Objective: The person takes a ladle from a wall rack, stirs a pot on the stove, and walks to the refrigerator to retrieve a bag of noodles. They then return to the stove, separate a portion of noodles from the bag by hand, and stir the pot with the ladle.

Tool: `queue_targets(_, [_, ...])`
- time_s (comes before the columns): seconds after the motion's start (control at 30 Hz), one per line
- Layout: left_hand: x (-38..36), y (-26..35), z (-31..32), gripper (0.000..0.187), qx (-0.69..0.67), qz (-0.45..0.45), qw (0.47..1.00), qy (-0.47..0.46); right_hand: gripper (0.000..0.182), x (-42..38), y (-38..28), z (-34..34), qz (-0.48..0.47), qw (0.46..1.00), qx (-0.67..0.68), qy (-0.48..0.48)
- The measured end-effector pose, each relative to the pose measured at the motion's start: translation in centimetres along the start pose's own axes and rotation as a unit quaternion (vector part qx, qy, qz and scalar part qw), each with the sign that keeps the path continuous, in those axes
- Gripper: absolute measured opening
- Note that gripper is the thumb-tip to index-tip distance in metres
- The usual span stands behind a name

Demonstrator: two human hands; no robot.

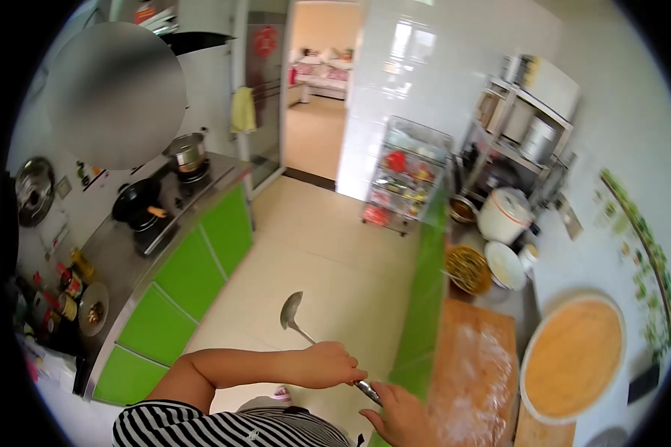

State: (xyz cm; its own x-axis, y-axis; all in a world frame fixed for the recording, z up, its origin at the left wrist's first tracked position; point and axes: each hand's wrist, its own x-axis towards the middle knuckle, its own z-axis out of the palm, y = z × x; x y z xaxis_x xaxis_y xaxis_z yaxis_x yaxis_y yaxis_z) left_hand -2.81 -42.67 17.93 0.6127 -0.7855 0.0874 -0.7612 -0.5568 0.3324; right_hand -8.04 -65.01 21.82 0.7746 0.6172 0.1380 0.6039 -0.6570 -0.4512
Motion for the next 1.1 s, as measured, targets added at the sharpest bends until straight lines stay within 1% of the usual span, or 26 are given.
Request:
queue_targets(0.07, [-2.8,-3.7,-1.4,0.012,0.021,-0.036,0.998,-0.042,0.045,5.7,0.2,4.9,-0.038,0.998,-0.054,-0.024])
queue_targets(0.1, [-4.1,-5.6,-2.0,0.012,0.023,-0.060,0.997,-0.035,0.038,8.2,-0.5,6.4,-0.063,0.996,-0.065,0.004])
queue_targets(0.13, [-5.3,-7.5,-2.5,0.013,0.018,-0.092,0.993,-0.065,0.038,10.4,-1.1,7.6,-0.085,0.995,-0.059,-0.003])
queue_targets(0.17, [-6.4,-9.1,-2.9,0.013,0.012,-0.122,0.988,-0.095,0.034,12.5,-1.4,8.6,-0.028,0.999,-0.025,-0.029])
queue_targets(0.2, [-7.4,-10.6,-3.5,0.013,0.015,-0.141,0.986,-0.089,0.031,14.6,-1.6,9.4,0.030,0.998,0.007,-0.056])
queue_targets(0.23, [-8.2,-11.9,-3.9,0.015,0.011,-0.155,0.986,-0.060,0.027,16.3,-1.5,9.9,0.000,0.999,0.028,-0.027])
queue_targets(0.3, [-9.2,-14.2,-4.7,0.016,0.004,-0.181,0.983,-0.021,0.028,19.8,-1.2,10.3,-0.011,0.997,0.050,-0.051])
queue_targets(0.37, [-10.0,-16.4,-5.6,0.019,-0.016,-0.212,0.967,0.139,0.028,23.3,0.4,11.1,-0.020,0.995,0.068,-0.076])
queue_targets(0.4, [-10.3,-17.8,-5.8,0.019,-0.013,-0.226,0.963,0.148,0.028,25.1,2.1,11.8,-0.024,0.991,0.108,-0.076])
queue_targets(0.43, [-10.7,-19.2,-6.0,0.019,-0.015,-0.258,0.958,0.124,0.027,27.2,3.4,12.3,-0.028,0.986,0.149,-0.077])
queue_targets(0.47, [-11.0,-20.6,-6.1,0.019,-0.018,-0.290,0.952,0.099,0.027,29.7,4.7,12.7,-0.044,0.984,0.148,-0.086])
queue_targets(0.53, [-12.3,-23.1,-5.7,0.020,-0.027,-0.334,0.935,0.118,0.029,34.6,6.5,12.7,-0.051,0.973,0.201,-0.096])
queue_targets(0.57, [-13.1,-24.4,-5.5,0.022,-0.037,-0.364,0.922,0.131,0.022,37.3,6.8,12.8,-0.068,0.968,0.232,-0.062])
queue_targets(0.6, [-14.0,-25.7,-4.6,0.024,-0.027,-0.399,0.907,0.133,0.022,40.0,7.5,12.7,-0.081,0.966,0.237,-0.071])
queue_targets(0.63, [-14.6,-26.6,-3.7,0.027,-0.019,-0.432,0.892,0.133,0.026,42.6,8.4,12.8,-0.049,0.964,0.241,-0.098])
queue_targets(0.67, [-14.8,-26.9,-4.4,0.029,-0.008,-0.485,0.870,0.083,0.030,45.5,9.2,13.0,-0.017,0.962,0.243,-0.123])
queue_targets(0.7, [-14.8,-27.1,-5.1,0.030,0.002,-0.535,0.844,0.034,0.028,48.3,10.0,13.3,-0.046,0.955,0.270,-0.116])
queue_targets(0.73, [-15.1,-27.4,-5.3,0.030,0.002,-0.546,0.837,0.037,0.028,51.1,10.9,13.8,-0.056,0.953,0.273,-0.124])
queue_targets(0.8, [-15.3,-27.6,-4.7,0.032,0.003,-0.634,0.773,0.028,0.028,56.2,12.6,14.7,-0.083,0.940,0.300,-0.138])
queue_targets(0.83, [-15.3,-27.8,-4.2,0.032,-0.003,-0.642,0.766,0.029,0.032,58.6,12.8,15.1,-0.077,0.937,0.301,-0.158])
queue_targets(0.9, [-15.4,-28.1,-3.2,0.025,0.017,-0.729,0.680,0.076,0.032,63.1,12.1,15.8,-0.087,0.928,0.316,-0.178])
queue_targets(0.93, [-15.7,-28.3,-2.5,0.025,0.015,-0.735,0.674,0.076,0.032,65.3,11.3,16.2,-0.095,0.921,0.331,-0.185])
queue_targets(0.97, [-15.9,-28.5,-1.6,0.021,0.024,-0.749,0.644,0.154,0.031,67.3,10.5,17.2,-0.083,0.904,0.370,-0.198])
queue_targets(1.0, [-15.9,-29.1,-1.1,0.018,0.034,-0.757,0.610,0.230,0.031,69.1,9.1,17.6,-0.089,0.902,0.369,-0.205])
queue_targets(1.03, [-15.9,-29.8,-1.2,0.016,-0.004,-0.796,0.558,0.236,0.029,70.9,7.2,17.9,-0.087,0.888,0.398,-0.211])
queue_targets(1.1, [-16.7,-31.7,-1.7,0.016,-0.021,-0.809,0.531,0.252,0.027,74.4,4.8,19.3,-0.082,0.872,0.427,-0.224])
